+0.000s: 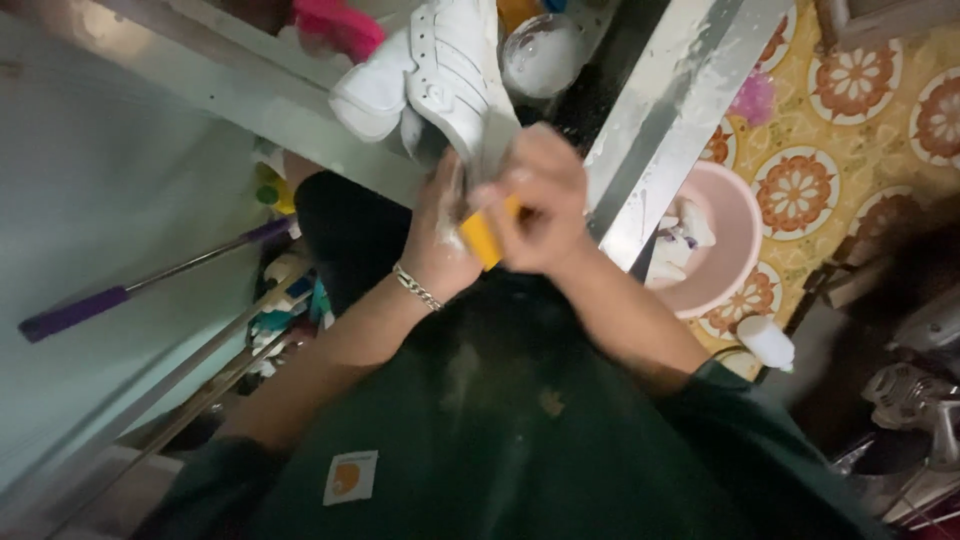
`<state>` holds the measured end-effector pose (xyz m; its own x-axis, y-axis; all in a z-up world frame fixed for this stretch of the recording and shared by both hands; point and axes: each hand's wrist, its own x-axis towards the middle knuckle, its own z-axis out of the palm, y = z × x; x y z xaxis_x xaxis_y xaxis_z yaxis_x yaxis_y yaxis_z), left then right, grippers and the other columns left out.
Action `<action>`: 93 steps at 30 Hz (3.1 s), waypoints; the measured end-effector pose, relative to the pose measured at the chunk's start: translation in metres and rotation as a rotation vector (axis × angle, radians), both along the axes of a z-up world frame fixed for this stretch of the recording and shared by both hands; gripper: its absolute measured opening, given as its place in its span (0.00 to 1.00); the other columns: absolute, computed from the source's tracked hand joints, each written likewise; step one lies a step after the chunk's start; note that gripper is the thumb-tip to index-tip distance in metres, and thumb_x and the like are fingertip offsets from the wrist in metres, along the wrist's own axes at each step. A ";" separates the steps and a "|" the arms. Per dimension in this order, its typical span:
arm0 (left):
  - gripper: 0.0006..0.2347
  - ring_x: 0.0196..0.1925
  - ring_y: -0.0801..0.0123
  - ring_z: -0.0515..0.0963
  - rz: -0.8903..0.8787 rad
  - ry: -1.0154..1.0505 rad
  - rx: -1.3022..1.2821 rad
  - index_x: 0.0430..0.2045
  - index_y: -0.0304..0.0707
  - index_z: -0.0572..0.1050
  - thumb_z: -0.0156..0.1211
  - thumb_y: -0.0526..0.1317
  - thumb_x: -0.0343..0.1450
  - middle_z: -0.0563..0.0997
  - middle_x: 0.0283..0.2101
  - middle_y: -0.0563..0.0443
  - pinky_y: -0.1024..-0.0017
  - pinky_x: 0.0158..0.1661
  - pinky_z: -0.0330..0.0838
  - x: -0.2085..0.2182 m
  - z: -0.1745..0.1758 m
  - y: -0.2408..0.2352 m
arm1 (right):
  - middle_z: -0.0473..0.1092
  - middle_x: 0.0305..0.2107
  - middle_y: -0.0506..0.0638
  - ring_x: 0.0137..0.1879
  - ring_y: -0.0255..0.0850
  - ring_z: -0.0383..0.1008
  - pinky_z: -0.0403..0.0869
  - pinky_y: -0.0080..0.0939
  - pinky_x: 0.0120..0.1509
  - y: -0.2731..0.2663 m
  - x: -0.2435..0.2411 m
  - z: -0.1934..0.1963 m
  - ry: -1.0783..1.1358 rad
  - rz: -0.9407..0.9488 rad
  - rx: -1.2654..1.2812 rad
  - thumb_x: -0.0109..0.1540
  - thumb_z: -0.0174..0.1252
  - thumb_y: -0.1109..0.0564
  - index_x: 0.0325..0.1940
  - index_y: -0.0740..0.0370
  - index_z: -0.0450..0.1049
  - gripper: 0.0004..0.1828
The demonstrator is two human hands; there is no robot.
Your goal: Scrubbing and rinsing the exterior and interior of a white sneaker using a brush, sponge, and water in a sink.
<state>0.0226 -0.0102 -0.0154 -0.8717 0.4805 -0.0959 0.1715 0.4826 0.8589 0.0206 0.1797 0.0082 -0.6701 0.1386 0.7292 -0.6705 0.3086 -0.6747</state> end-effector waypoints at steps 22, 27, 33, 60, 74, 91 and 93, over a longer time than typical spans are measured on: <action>0.46 0.86 0.28 0.72 0.082 0.031 0.140 0.88 0.27 0.52 0.82 0.37 0.77 0.70 0.84 0.23 0.43 0.87 0.66 0.034 -0.016 0.014 | 0.53 0.29 0.51 0.38 0.48 0.54 0.55 0.56 0.48 0.026 0.006 -0.002 -0.175 -0.229 0.089 0.80 0.53 0.66 0.33 0.57 0.56 0.23; 0.31 0.84 0.57 0.73 0.501 -0.960 1.238 0.92 0.46 0.60 0.65 0.46 0.90 0.71 0.85 0.44 0.48 0.90 0.55 0.030 0.002 0.031 | 0.65 0.23 0.48 0.28 0.45 0.62 0.69 0.52 0.43 0.026 -0.001 -0.006 0.127 -0.068 -0.074 0.72 0.62 0.69 0.36 0.61 0.79 0.11; 0.41 0.90 0.57 0.63 0.160 -0.293 0.922 0.94 0.38 0.50 0.74 0.37 0.86 0.66 0.86 0.36 0.49 0.95 0.51 0.029 -0.005 0.032 | 0.55 0.23 0.42 0.29 0.44 0.55 0.62 0.53 0.44 0.023 0.001 0.008 0.060 -0.274 -0.012 0.73 0.62 0.68 0.25 0.52 0.66 0.25; 0.17 0.81 0.54 0.79 0.680 -1.069 1.337 0.76 0.39 0.79 0.53 0.44 0.94 0.81 0.79 0.40 0.48 0.84 0.66 0.006 0.066 0.070 | 0.59 0.20 0.47 0.28 0.38 0.59 0.60 0.40 0.40 0.043 -0.047 0.070 0.617 0.063 0.056 0.54 0.54 0.78 0.19 0.53 0.64 0.21; 0.25 0.86 0.47 0.78 0.916 -1.199 1.308 0.83 0.35 0.75 0.54 0.48 0.89 0.80 0.84 0.38 0.44 0.89 0.65 0.007 0.141 0.048 | 0.64 0.26 0.57 0.33 0.50 0.60 0.67 0.55 0.45 0.065 -0.069 0.025 0.249 -0.318 -0.108 0.81 0.57 0.66 0.33 0.66 0.68 0.20; 0.27 0.85 0.40 0.75 0.736 -1.125 1.640 0.84 0.39 0.72 0.50 0.35 0.83 0.76 0.86 0.34 0.39 0.78 0.72 0.026 0.050 -0.040 | 0.55 0.30 0.50 0.39 0.45 0.54 0.56 0.55 0.51 -0.056 -0.061 0.052 -0.015 -0.111 -0.097 0.82 0.54 0.61 0.34 0.59 0.60 0.22; 0.25 0.81 0.45 0.78 0.602 -1.075 1.675 0.83 0.39 0.72 0.51 0.36 0.85 0.77 0.84 0.35 0.43 0.73 0.76 0.026 0.042 -0.050 | 0.49 0.28 0.50 0.37 0.48 0.50 0.50 0.57 0.47 -0.058 -0.064 0.046 0.043 -0.022 -0.031 0.79 0.56 0.59 0.32 0.59 0.60 0.22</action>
<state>0.0489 -0.0603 0.0266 -0.8258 0.3650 -0.4300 -0.4287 -0.9016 0.0582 -0.0438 0.1218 0.0545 -0.6346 0.1761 0.7525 -0.6923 0.3034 -0.6548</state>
